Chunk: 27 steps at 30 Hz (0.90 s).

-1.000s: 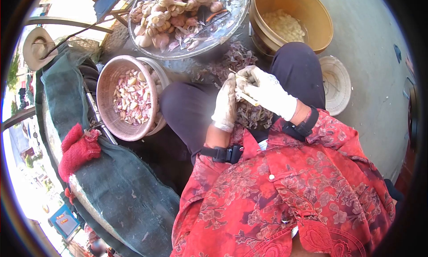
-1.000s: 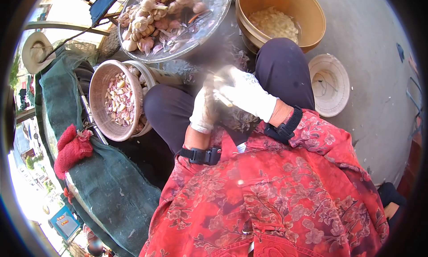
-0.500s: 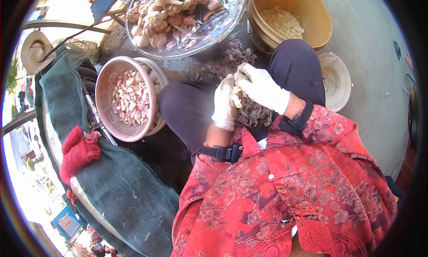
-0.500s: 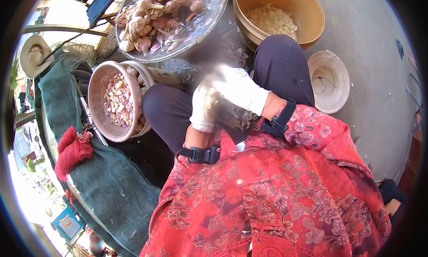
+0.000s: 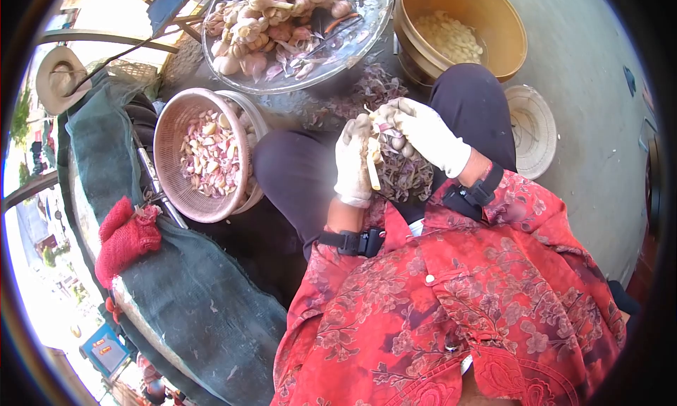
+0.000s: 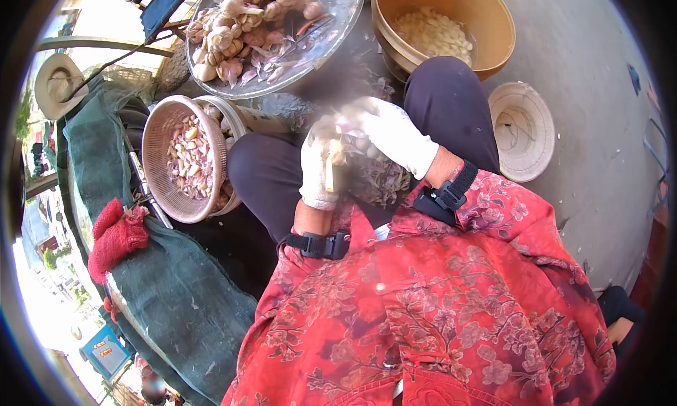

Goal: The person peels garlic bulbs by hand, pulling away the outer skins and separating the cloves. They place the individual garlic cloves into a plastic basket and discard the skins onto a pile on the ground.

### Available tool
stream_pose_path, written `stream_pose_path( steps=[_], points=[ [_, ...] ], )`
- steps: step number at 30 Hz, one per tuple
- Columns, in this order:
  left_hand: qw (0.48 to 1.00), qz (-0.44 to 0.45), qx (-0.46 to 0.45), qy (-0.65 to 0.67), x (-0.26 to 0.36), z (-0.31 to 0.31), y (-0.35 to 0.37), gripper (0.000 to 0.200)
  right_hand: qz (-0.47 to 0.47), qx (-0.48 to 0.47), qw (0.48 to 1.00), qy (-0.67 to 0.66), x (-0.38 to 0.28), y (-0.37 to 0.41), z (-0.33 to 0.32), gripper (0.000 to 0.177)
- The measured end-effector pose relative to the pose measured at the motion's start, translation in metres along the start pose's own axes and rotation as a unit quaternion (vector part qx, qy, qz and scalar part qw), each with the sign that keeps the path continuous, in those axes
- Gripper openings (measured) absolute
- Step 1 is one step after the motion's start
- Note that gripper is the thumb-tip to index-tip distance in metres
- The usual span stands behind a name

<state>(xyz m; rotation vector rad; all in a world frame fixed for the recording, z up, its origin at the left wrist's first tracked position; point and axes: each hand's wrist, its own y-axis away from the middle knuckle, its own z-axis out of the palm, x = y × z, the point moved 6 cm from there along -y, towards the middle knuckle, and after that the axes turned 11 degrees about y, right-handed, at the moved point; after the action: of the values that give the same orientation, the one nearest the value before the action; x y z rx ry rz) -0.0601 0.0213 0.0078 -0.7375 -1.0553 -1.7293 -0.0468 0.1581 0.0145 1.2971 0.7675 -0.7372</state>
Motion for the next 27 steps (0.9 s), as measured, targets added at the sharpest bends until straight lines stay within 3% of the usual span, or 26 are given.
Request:
stream_pose_path(
  steps=[1, 5, 8, 12, 16, 18, 19, 22, 25, 27],
  points=[
    [1.0, -0.026, 0.007, 0.007, 0.001, 0.001, 0.002, 0.022, 0.017, 0.021, 0.997, 0.077, -0.006, 0.005, -0.002, 0.032],
    [0.994, -0.081, 0.036, 0.063, -0.007, 0.004, 0.003, 0.027, 0.0, 0.022, 0.997, 0.071, -0.008, 0.009, 0.0, 0.033],
    [0.999, -0.004, 0.013, -0.04, -0.001, 0.01, 0.004, 0.026, -0.039, 0.04, 0.997, 0.062, -0.009, 0.011, 0.002, 0.021],
    [1.0, -0.007, 0.013, 0.016, -0.013, 0.002, 0.002, 0.022, 0.038, -0.005, 0.992, 0.118, -0.01, 0.013, 0.006, 0.019],
    [0.999, 0.018, -0.029, -0.014, -0.016, -0.004, 0.0, 0.021, 0.041, -0.033, 0.998, 0.016, -0.001, 0.01, 0.006, 0.02],
    [0.999, 0.002, -0.024, 0.035, -0.027, -0.013, -0.006, 0.021, 0.034, -0.047, 0.997, -0.046, 0.001, 0.008, 0.007, 0.02],
    [0.996, 0.045, -0.051, -0.055, -0.024, -0.014, -0.008, 0.02, 0.031, -0.055, 0.996, -0.07, 0.001, 0.008, 0.008, 0.021],
    [0.991, 0.099, -0.024, -0.088, 0.0, -0.003, 0.002, 0.018, 0.03, -0.064, 0.992, -0.106, -0.004, 0.009, 0.008, 0.021],
    [0.996, 0.03, -0.023, -0.081, 0.003, -0.004, 0.008, 0.017, 0.017, -0.038, 0.989, -0.139, 0.001, 0.005, 0.005, 0.022],
    [0.992, 0.046, -0.046, -0.107, 0.008, -0.001, 0.008, 0.017, 0.0, -0.009, 0.987, -0.158, 0.011, -0.001, 0.0, 0.023]
  ],
)
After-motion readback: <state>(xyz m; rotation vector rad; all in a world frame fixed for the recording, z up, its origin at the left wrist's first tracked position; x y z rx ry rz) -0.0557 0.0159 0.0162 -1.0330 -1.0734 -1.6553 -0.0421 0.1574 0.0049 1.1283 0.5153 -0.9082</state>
